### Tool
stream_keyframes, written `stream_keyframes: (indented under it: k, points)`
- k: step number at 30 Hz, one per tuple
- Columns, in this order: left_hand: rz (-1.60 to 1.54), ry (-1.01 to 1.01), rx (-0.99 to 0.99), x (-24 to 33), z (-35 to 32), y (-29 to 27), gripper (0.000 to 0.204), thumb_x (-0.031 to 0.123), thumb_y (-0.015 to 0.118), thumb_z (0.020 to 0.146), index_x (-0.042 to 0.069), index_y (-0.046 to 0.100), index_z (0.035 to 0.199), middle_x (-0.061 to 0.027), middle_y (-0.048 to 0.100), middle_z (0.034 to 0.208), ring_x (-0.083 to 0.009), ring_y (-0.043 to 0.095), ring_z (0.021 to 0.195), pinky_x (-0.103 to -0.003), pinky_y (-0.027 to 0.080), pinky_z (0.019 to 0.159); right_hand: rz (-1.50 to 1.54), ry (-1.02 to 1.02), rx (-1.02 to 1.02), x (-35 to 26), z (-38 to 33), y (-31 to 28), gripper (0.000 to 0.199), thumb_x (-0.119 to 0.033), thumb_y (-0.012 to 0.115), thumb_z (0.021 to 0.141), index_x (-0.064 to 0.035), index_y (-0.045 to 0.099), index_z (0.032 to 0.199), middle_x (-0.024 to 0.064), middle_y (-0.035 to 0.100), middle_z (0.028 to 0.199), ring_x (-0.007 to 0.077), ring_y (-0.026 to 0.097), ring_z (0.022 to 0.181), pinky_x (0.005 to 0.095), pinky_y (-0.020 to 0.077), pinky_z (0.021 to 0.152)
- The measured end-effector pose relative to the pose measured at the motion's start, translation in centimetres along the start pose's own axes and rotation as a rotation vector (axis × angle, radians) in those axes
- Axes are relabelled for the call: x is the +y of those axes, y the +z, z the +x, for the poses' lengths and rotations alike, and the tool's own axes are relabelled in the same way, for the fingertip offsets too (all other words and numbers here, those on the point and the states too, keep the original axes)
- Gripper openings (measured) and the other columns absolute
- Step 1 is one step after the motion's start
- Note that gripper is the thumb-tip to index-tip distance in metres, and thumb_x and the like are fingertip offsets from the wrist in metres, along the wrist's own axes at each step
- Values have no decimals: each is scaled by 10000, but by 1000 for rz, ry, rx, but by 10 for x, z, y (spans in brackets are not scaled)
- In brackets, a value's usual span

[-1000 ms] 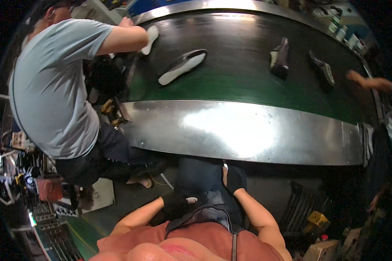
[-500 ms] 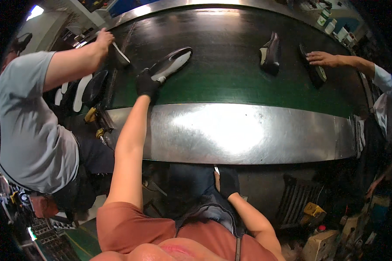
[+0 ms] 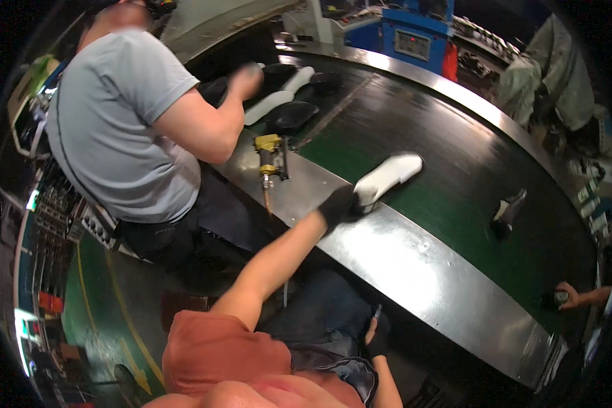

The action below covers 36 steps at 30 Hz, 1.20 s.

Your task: The person sits on the floor and uses a pair of shears to trim excess material from the white soles of black shoes. They hold the shoes on their lap, cut along the edges, and periodically place the finished shoes onto a nearby conveyor belt.

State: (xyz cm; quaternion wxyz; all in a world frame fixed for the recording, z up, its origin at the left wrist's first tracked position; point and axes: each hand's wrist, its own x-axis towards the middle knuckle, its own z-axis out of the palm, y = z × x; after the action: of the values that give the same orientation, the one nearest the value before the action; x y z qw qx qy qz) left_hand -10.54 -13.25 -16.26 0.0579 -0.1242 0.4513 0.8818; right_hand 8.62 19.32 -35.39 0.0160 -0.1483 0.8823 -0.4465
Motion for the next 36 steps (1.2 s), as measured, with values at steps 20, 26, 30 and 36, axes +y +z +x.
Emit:
stream_keyframes:
  k: [20,26,30,36]
  points:
    - [246,457,-225,-135,-261,-22,184,196,531,821,40,611,878,-77,621,860,-184,586,809,-320,470,747,412,392,-219,-188,-147,-95,468,-344,380,989,38,529,1214,90,587,1121,182,531,1043,309,394,940]
    - [49,245,-395,-147,-251,-14,490,512,491,874,35,599,887,-77,594,940,-179,587,846,-305,467,786,655,499,-425,-219,-158,-59,484,-286,276,1016,43,333,1367,96,331,1431,159,302,1315,285,190,1104]
    - [133,154,-367,-153,-247,0,698,638,275,909,32,622,923,-67,637,926,-166,602,896,-312,460,861,1041,555,-313,-203,-151,-31,470,-339,279,1009,2,462,1275,116,558,1214,194,523,1116,287,389,985]
    - [208,239,-334,-157,-243,10,612,543,297,946,32,632,911,-82,659,895,-171,617,878,-317,473,839,1590,564,-550,-210,-132,-41,560,-431,310,980,54,466,1212,271,566,1127,337,581,1052,404,457,952]
